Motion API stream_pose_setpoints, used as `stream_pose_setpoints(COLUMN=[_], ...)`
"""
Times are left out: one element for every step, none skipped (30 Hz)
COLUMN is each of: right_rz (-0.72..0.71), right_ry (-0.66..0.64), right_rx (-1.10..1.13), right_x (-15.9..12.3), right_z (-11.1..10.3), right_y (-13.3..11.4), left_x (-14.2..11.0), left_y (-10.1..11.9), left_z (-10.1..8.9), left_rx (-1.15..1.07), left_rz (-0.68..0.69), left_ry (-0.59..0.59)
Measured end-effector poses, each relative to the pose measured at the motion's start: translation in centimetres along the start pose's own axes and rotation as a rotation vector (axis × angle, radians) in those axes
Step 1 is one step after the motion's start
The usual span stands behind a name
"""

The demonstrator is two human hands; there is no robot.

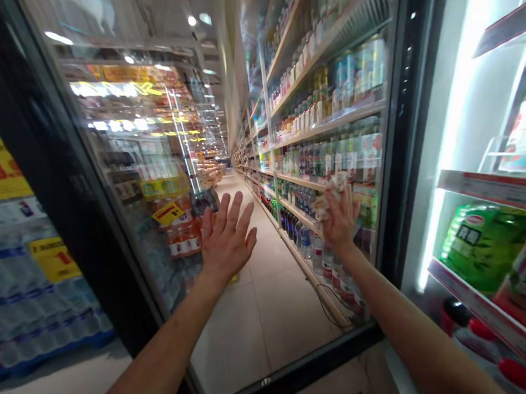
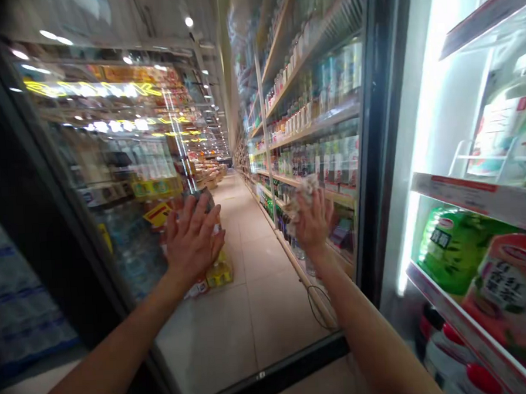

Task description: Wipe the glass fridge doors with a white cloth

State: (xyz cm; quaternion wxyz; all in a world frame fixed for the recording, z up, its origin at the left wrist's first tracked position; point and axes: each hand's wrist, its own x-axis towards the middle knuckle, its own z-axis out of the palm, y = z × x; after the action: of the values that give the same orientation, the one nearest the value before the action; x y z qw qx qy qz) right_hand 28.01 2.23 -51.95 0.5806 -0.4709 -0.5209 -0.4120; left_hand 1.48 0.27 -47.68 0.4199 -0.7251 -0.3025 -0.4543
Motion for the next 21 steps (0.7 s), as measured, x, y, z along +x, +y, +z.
stream_pose_setpoints(right_rz=[0.135, 0.241, 0.297, 0.295, 0.240, 0.146, 0.034, -0.086, -0.190, -0.261, -0.285, -0.248, -0.149, -0.009, 0.130, 0.235, 0.286, 0.271, 0.195, 0.074, -0.063], right_ry=[0.068, 0.119, 0.146, 0.146, 0.111, 0.055, -0.007, -0.071, -0.124, -0.159, -0.168, -0.144, -0.096, -0.026, 0.047, 0.104, 0.132, 0.127, 0.092, 0.028, -0.036], right_rx=[-0.017, -0.026, -0.024, -0.014, 0.001, 0.017, 0.032, 0.042, 0.047, 0.045, 0.034, 0.017, -0.004, -0.023, -0.035, -0.038, -0.031, -0.017, 0.004, 0.026, 0.046], right_x=[0.5, 0.9, 1.2, 1.2, 1.0, 0.5, 0.0, -0.6, -1.2, -1.5, -1.7, -1.6, -1.3, -0.8, -0.2, 0.4, 0.8, 1.0, 0.9, 0.6, 0.2], right_z=[0.1, 0.3, 0.5, 0.6, 0.7, 0.7, 0.7, 0.6, 0.4, 0.2, 0.0, -0.2, -0.2, -0.2, -0.1, 0.1, 0.2, 0.3, 0.4, 0.4, 0.4], right_y=[1.3, 1.9, 1.5, 0.3, -1.4, -3.3, -5.1, -6.4, -6.9, -6.6, -5.5, -3.8, -1.8, 0.0, 1.3, 1.8, 1.5, 0.4, -1.3, -3.3, -5.2], left_x=[0.0, 0.0, 0.1, 0.1, 0.1, 0.1, 0.1, 0.1, 0.0, 0.0, 0.0, 0.0, 0.0, 0.0, 0.0, 0.0, 0.0, 0.0, 0.0, 0.0, 0.0], left_y=[0.1, 0.2, 0.2, 0.2, 0.2, 0.2, 0.2, 0.1, 0.1, 0.0, 0.0, 0.0, 0.1, 0.1, 0.2, 0.2, 0.2, 0.2, 0.2, 0.2, 0.1], left_z=[0.0, 0.0, 0.0, 0.0, -0.1, -0.1, -0.1, -0.1, -0.1, -0.1, -0.1, -0.1, -0.1, -0.1, 0.0, 0.0, 0.0, 0.0, 0.0, 0.0, 0.0], left_rx=[-0.001, -0.001, 0.000, 0.001, 0.000, -0.002, -0.005, -0.008, -0.009, -0.006, 0.002, 0.013, 0.024, 0.034, 0.042, 0.046, 0.046, 0.043, 0.037, 0.031, 0.024], left_rz=[0.000, 0.001, 0.001, 0.000, -0.001, -0.003, -0.005, -0.005, -0.004, -0.003, 0.000, 0.004, 0.007, 0.009, 0.012, 0.014, 0.014, 0.013, 0.012, 0.010, 0.007], left_ry=[-0.002, -0.005, -0.007, -0.007, -0.010, -0.009, -0.010, -0.011, -0.012, -0.011, -0.009, -0.009, -0.012, -0.013, -0.014, -0.016, -0.016, -0.013, -0.007, -0.005, -0.006])
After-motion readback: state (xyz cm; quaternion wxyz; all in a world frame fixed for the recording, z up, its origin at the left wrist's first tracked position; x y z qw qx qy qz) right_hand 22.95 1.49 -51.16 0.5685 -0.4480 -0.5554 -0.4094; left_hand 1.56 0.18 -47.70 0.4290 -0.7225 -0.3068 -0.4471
